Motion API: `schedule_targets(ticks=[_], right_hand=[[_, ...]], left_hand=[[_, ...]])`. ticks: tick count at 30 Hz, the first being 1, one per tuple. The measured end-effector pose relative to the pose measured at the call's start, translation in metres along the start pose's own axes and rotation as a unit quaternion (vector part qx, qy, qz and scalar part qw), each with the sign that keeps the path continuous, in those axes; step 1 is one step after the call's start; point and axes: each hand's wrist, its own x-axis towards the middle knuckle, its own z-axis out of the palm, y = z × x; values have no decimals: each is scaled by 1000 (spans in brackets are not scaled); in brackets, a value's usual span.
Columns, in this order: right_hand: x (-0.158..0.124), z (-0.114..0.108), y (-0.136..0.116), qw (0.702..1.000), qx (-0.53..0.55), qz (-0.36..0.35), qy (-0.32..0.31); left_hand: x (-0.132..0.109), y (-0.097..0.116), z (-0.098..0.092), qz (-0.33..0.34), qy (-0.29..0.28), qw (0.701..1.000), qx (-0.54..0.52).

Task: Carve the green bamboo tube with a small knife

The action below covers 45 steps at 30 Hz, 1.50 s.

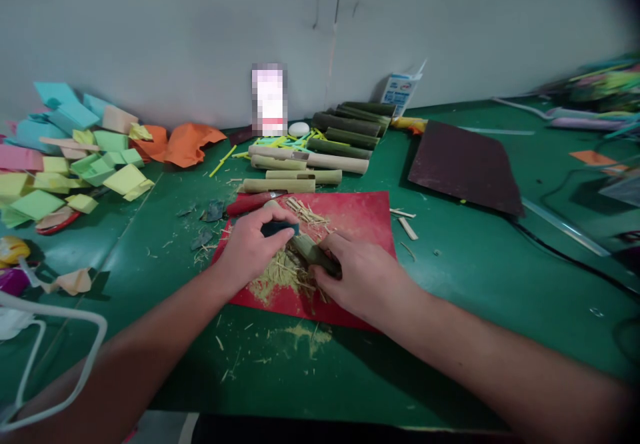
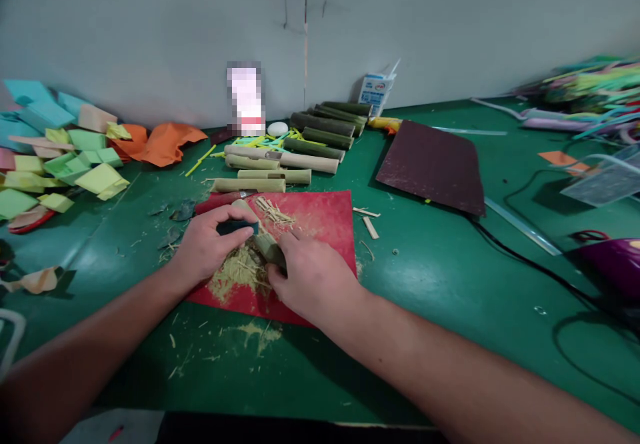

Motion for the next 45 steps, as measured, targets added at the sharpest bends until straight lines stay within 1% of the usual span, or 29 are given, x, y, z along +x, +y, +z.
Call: schedule_targets(ticks=[3, 7, 11, 17, 22, 25, 32, 35, 39, 43, 45], right_hand=[[0, 0, 0, 1000, -1, 0, 0], [-1, 1, 1, 1000, -2, 1, -1], [-1, 2, 1, 1000, -3, 1, -3], [-1, -1, -1, 1000, -14, 12, -12], [-2, -2, -1, 1000, -23, 18, -8], [-2, 0, 0, 1000, -26, 17, -2], [-2, 1, 0, 1000, -21, 19, -3], [-2, 3, 1, 1000, -7, 15, -1], [-2, 4, 2, 1000, 8, 4, 6], [-2, 2, 0, 1000, 19, 3, 1], [-2, 1, -1, 1000, 20, 0, 2]], left_hand=[[-1, 0, 3, 34, -12, 999, 32], [-1, 1, 5, 64, -5, 996, 54], [-1, 2, 5, 91, -10, 992, 82], [-3, 4, 4, 125, 5, 985, 122], [-8, 5, 4, 154, -40, 976, 147], [-9, 2, 3, 173, -45, 969, 173], [-9, -5, 6, 175, -41, 966, 185], [-13, -3, 11, 196, -47, 958, 202], [-17, 3, 15, 209, -87, 943, 243], [-16, 5, 15, 224, -68, 942, 242], [-16, 5, 15, 227, -76, 941, 238]])
